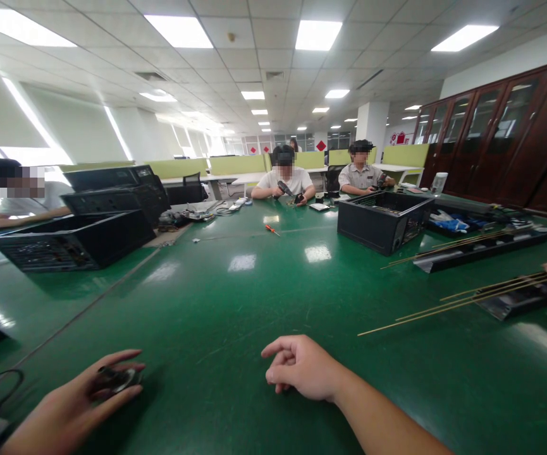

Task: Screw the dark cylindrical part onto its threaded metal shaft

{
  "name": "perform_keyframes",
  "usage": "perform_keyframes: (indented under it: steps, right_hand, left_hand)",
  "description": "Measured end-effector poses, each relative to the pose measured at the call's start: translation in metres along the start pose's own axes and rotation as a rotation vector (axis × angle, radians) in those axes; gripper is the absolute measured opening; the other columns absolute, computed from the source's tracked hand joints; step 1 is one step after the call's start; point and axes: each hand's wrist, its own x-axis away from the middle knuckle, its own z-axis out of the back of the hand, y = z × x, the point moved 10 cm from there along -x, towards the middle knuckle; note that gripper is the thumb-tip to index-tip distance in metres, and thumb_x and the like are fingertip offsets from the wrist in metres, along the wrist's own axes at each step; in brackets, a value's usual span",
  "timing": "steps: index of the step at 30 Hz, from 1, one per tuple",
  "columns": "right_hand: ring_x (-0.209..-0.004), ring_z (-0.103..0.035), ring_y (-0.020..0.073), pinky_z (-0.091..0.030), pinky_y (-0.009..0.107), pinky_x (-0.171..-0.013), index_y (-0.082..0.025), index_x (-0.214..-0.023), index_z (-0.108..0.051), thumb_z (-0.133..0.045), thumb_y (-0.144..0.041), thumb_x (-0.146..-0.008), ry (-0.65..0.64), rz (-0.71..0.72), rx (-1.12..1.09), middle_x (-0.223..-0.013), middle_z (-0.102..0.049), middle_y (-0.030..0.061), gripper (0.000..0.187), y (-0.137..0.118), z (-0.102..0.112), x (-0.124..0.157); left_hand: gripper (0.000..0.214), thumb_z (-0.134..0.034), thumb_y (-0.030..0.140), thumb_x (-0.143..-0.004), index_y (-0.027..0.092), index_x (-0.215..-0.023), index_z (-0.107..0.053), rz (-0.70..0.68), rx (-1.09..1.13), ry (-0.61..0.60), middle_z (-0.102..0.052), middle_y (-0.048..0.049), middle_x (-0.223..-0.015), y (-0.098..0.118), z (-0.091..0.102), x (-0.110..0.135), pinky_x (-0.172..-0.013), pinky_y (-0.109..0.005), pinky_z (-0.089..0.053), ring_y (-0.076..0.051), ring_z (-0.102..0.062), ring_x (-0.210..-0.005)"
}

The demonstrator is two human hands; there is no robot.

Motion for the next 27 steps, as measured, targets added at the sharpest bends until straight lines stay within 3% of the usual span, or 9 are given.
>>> perform_keyframes:
  steps: [3,5,7,9,13,18,22,27]
  right_hand:
    - [-0.065,-0.060,0.0112,-0.046,0.025,-0.064,-0.014,-0.117,-0.059,-0.073,-0.017,-0.072,0.051,0.073,0.097,-0.080,-0.066,-0.0002,0.048,-0.007,0.010,0.001]
    - [-0.068,-0.059,0.0110,-0.046,0.024,-0.065,-0.016,-0.119,-0.057,-0.073,-0.014,-0.071,0.101,0.129,0.211,-0.086,-0.065,0.0003,0.052,-0.013,0.019,0.002]
    - [-0.070,-0.059,0.0107,-0.047,0.024,-0.064,-0.018,-0.120,-0.054,-0.073,-0.011,-0.068,0.138,0.167,0.289,-0.092,-0.064,0.0007,0.055,-0.018,0.026,0.004]
    - [-0.071,-0.059,0.0104,-0.047,0.023,-0.064,-0.020,-0.119,-0.052,-0.072,-0.009,-0.067,0.166,0.192,0.321,-0.098,-0.061,0.0014,0.057,-0.021,0.032,0.006]
    - [-0.075,-0.059,0.0114,-0.049,0.023,-0.065,-0.020,-0.112,-0.054,-0.070,-0.008,-0.066,0.180,0.210,0.390,-0.100,-0.061,0.0022,0.050,-0.026,0.033,0.009]
    - [-0.076,-0.059,0.0145,-0.047,0.025,-0.068,-0.019,-0.103,-0.062,-0.074,-0.012,-0.066,0.173,0.221,0.572,-0.089,-0.064,0.0010,0.040,-0.031,0.024,0.011]
    - [-0.074,-0.057,0.0150,-0.045,0.026,-0.067,-0.021,-0.103,-0.065,-0.075,-0.015,-0.066,0.191,0.236,0.684,-0.087,-0.065,0.0005,0.038,-0.038,0.019,0.014]
    - [-0.077,-0.059,0.0161,-0.044,0.025,-0.067,-0.020,-0.101,-0.067,-0.075,-0.017,-0.067,0.184,0.274,0.711,-0.089,-0.065,0.0010,0.035,-0.045,0.014,0.016]
  left_hand:
    - [0.046,-0.075,0.040,-0.073,0.027,-0.115,-0.059,-0.160,0.092,-0.221,-0.076,0.0010,-0.101,0.067,-0.056,-0.009,-0.085,-0.032,-0.055,-0.022,-0.072,-0.089]
    - [0.032,-0.072,0.027,-0.075,0.023,-0.105,-0.061,-0.270,0.176,-0.310,-0.075,-0.0001,-0.095,0.116,-0.092,-0.005,-0.077,-0.028,-0.054,-0.019,-0.071,-0.084]
    - [0.021,-0.070,0.019,-0.074,0.021,-0.094,-0.064,-0.352,0.212,-0.336,-0.073,0.0004,-0.086,0.153,-0.121,0.002,-0.071,-0.026,-0.051,-0.018,-0.068,-0.077]
    - [0.021,-0.072,0.017,-0.072,0.021,-0.092,-0.068,-0.407,0.213,-0.318,-0.072,-0.0003,-0.084,0.172,-0.140,0.008,-0.071,-0.027,-0.049,-0.018,-0.066,-0.077]
    - [0.029,-0.077,0.020,-0.070,0.023,-0.099,-0.072,-0.500,0.206,-0.320,-0.072,-0.0027,-0.091,0.175,-0.154,0.018,-0.076,-0.030,-0.048,-0.020,-0.065,-0.084]
    - [0.040,-0.076,0.018,-0.072,0.024,-0.110,-0.068,-0.498,0.238,-0.343,-0.072,-0.0023,-0.097,0.157,-0.150,0.022,-0.083,-0.032,-0.049,-0.020,-0.066,-0.089]
    - [0.035,-0.077,0.014,-0.068,0.023,-0.101,-0.066,-0.432,0.247,-0.338,-0.072,-0.0009,-0.095,0.151,-0.150,0.021,-0.081,-0.031,-0.049,-0.020,-0.066,-0.087]
    - [0.029,-0.077,0.015,-0.070,0.022,-0.097,-0.068,-0.496,0.257,-0.333,-0.072,-0.0006,-0.091,0.160,-0.151,0.025,-0.079,-0.030,-0.048,-0.019,-0.066,-0.085]
